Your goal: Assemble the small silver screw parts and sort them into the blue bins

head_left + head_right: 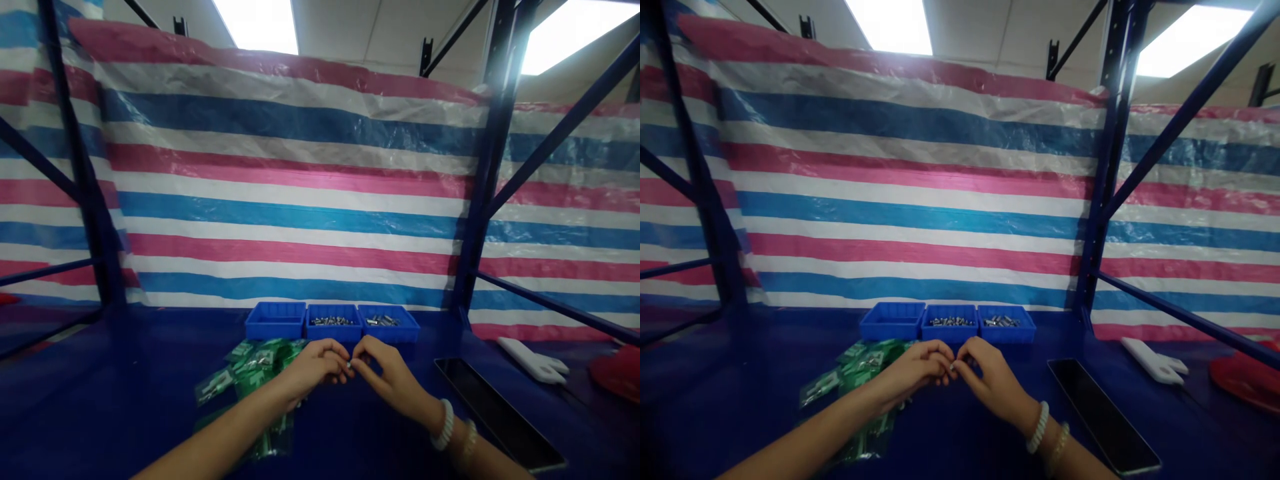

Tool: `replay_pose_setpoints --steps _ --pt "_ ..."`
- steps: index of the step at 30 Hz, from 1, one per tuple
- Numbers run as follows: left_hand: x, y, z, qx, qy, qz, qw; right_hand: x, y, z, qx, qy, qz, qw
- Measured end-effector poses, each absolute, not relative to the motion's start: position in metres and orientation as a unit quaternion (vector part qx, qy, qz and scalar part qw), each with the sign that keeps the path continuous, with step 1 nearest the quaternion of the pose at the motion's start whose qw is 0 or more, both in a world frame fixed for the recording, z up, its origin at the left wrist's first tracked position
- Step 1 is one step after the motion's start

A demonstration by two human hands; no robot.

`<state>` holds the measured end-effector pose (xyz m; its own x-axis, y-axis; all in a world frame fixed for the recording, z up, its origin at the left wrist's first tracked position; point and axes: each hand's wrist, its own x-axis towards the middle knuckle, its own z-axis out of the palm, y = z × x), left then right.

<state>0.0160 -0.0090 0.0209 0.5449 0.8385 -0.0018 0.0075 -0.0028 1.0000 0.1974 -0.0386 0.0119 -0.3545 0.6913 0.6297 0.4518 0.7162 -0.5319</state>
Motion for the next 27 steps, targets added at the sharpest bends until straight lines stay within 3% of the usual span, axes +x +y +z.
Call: replay_pose_setpoints --steps 6,10,13,19,23,27 --pt "0.022 -0.018 0.024 0.665 0.342 0.410 0.522 0.192 -0.033 0.002 -0.371 -0.744 0.278 0.481" --pt "0.023 -0.027 0.026 0.723 0.353 0.444 0.394 0.186 -0.027 -0.005 -0.300 -0.659 0.492 0.483" --pt "0.020 -0.025 0.030 0.769 0.356 0.458 0.271 0.183 -0.025 -0.006 -0.272 -0.593 0.578 0.490" --pt "0.024 0.033 0.045 0.811 0.376 0.444 0.059 0.188 -0.016 -0.008 -0.318 -0.560 0.537 0.545" --pt "0.030 0.065 0.044 0.831 0.389 0.398 0.022 0.196 -0.008 -0.010 -0.344 -0.534 0.530 0.562" --pt "0.028 0.050 0.028 0.879 0.362 0.310 -0.008 0.201 -0.001 -0.011 -0.366 -0.521 0.511 0.578"
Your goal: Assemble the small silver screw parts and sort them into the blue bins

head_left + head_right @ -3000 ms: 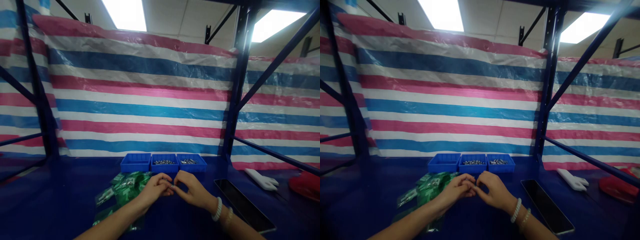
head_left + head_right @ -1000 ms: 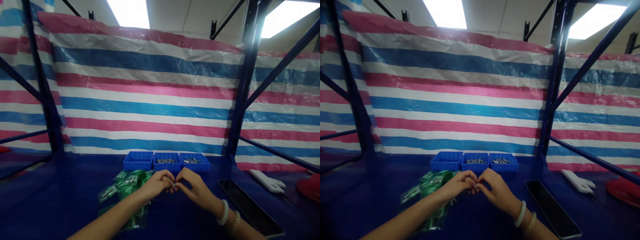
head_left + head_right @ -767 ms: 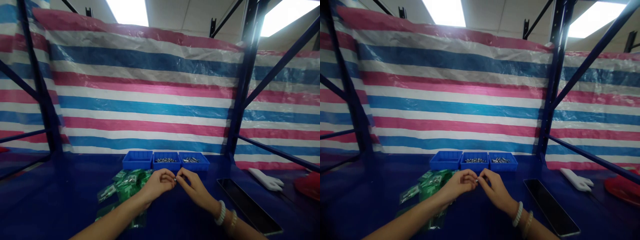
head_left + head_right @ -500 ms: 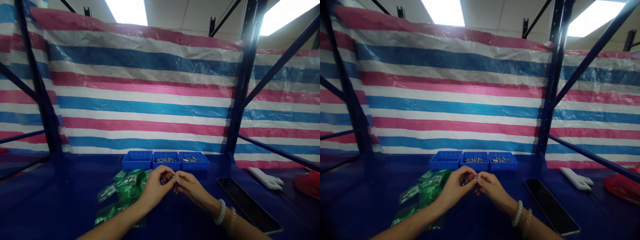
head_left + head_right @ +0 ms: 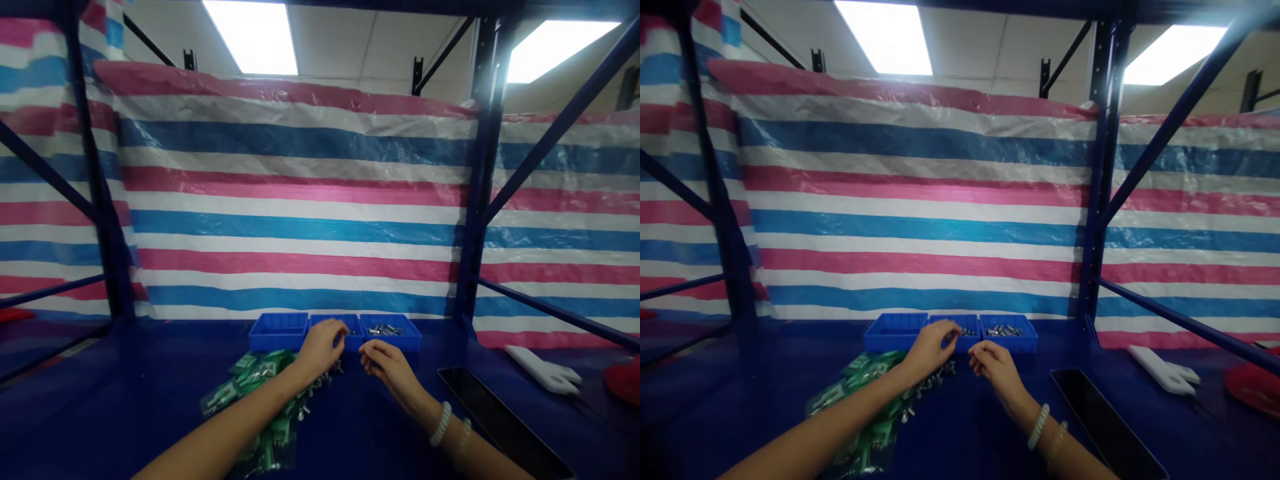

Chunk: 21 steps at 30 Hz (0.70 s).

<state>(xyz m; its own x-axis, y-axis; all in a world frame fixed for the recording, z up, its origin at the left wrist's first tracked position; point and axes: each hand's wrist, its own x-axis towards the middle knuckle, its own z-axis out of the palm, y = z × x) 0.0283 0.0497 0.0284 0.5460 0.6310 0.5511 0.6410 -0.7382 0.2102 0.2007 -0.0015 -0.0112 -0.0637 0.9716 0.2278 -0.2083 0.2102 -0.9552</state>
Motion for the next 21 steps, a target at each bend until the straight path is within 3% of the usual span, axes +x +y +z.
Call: replay_pose_setpoints --steps 7,14,21 --pt "0.022 0.023 0.009 -0.930 -0.325 -0.165 0.043 0.202 0.002 -0.014 -0.375 -0.538 0.487 0.577" --pt "0.026 0.009 0.026 -0.924 -0.324 -0.202 -0.020 0.205 -0.005 -0.005 -0.390 -0.588 0.413 0.576" --pt "0.014 -0.019 0.026 -0.745 -0.339 -0.403 -0.410 0.198 -0.035 0.011 -0.321 -0.778 0.212 0.497"
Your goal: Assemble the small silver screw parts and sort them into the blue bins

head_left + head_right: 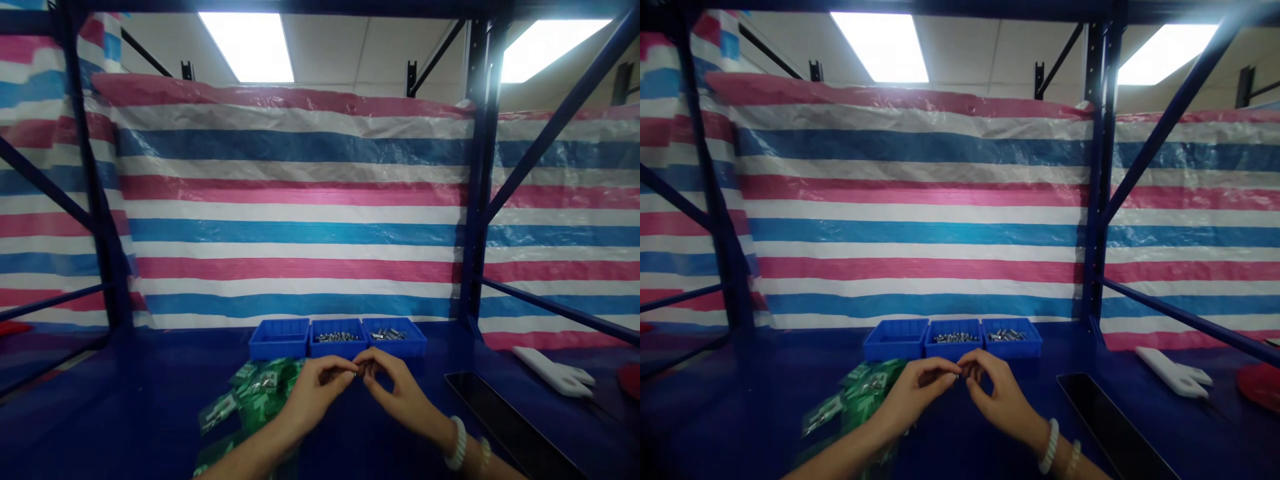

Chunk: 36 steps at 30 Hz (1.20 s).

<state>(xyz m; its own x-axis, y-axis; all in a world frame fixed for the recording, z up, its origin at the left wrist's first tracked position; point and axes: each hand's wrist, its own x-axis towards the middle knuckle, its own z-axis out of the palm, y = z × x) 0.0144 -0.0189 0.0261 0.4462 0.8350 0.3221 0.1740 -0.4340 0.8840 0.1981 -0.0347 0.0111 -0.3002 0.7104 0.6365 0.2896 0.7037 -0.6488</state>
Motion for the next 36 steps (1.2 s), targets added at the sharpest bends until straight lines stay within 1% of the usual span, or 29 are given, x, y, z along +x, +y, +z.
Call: replay_pose_setpoints --steps 2,5,9,13,16,21,25,28,33,36 --pt "0.012 -0.021 0.022 0.697 0.338 0.423 0.471 0.196 -0.038 0.011 -0.309 -0.794 0.179 0.491" --pt "0.011 -0.023 0.018 0.665 0.337 0.430 0.510 0.194 -0.039 0.009 -0.304 -0.809 0.159 0.478" --pt "0.011 -0.026 0.018 0.664 0.353 0.420 0.507 0.196 -0.039 0.010 -0.293 -0.830 0.141 0.452" --pt "0.013 -0.029 0.019 0.672 0.355 0.422 0.494 0.199 -0.043 0.015 -0.284 -0.857 0.088 0.420" --pt "0.014 -0.032 0.019 0.665 0.351 0.434 0.496 0.199 -0.044 0.014 -0.307 -0.838 0.088 0.441" --pt "0.017 -0.036 0.017 0.649 0.370 0.457 0.483 0.193 -0.043 0.007 -0.378 -0.783 0.161 0.467" --pt "0.019 -0.035 0.013 0.660 0.367 0.477 0.450 0.187 -0.042 0.005 -0.388 -0.749 0.253 0.473" --pt "0.020 -0.035 0.010 0.685 0.368 0.494 0.388 0.182 -0.039 0.001 -0.364 -0.723 0.357 0.467" --pt "0.019 -0.043 0.012 0.749 0.367 0.494 0.247 0.176 -0.032 -0.011 -0.288 -0.646 0.562 0.429" --pt "0.021 -0.037 0.022 0.768 0.353 0.495 0.201 0.177 -0.027 -0.014 -0.259 -0.619 0.598 0.439"
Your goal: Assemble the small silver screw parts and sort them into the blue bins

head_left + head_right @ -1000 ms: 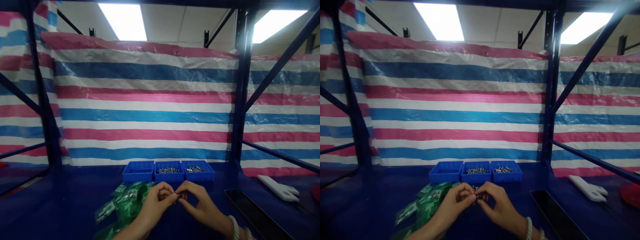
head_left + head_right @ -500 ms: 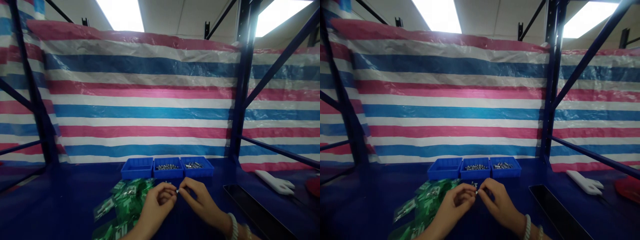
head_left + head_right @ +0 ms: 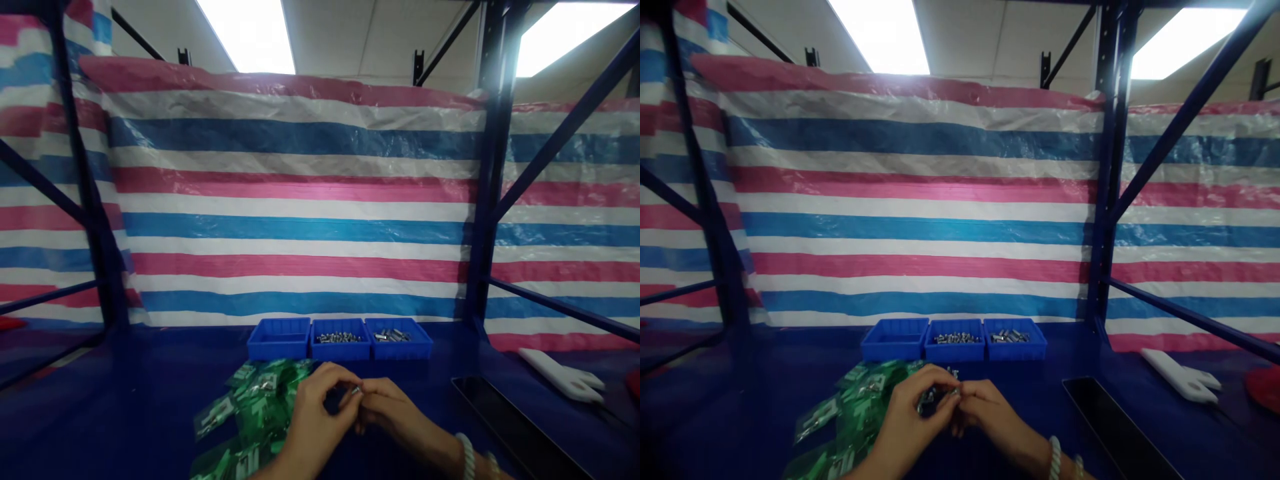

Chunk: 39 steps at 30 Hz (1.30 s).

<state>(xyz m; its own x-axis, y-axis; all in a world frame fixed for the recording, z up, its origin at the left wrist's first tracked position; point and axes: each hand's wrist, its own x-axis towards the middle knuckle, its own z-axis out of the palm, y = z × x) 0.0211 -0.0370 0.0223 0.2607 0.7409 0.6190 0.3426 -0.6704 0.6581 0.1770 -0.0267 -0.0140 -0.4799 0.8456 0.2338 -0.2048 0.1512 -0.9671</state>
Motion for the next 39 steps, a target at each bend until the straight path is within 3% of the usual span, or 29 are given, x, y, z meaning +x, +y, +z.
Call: replay_pose_setpoints --steps 8,19,25,30,35,39 --pt "0.033 0.045 0.048 0.812 0.377 0.443 0.038 0.192 -0.013 -0.010 -0.334 -0.643 0.491 0.484" --pt "0.030 0.031 0.009 0.904 0.381 0.188 -0.040 0.207 0.003 -0.013 -0.392 -0.604 0.377 0.582" --pt "0.036 0.031 0.010 0.911 0.372 0.172 -0.031 0.206 0.004 -0.013 -0.391 -0.615 0.363 0.581" --pt "0.031 0.017 0.023 0.906 0.342 0.246 0.042 0.206 -0.001 -0.009 -0.386 -0.632 0.336 0.582" --pt "0.022 -0.002 0.028 0.783 0.331 0.380 0.364 0.202 -0.018 0.001 -0.375 -0.688 0.254 0.567" --pt "0.015 -0.013 0.027 0.709 0.329 0.407 0.473 0.197 -0.034 0.012 -0.321 -0.766 0.180 0.527"
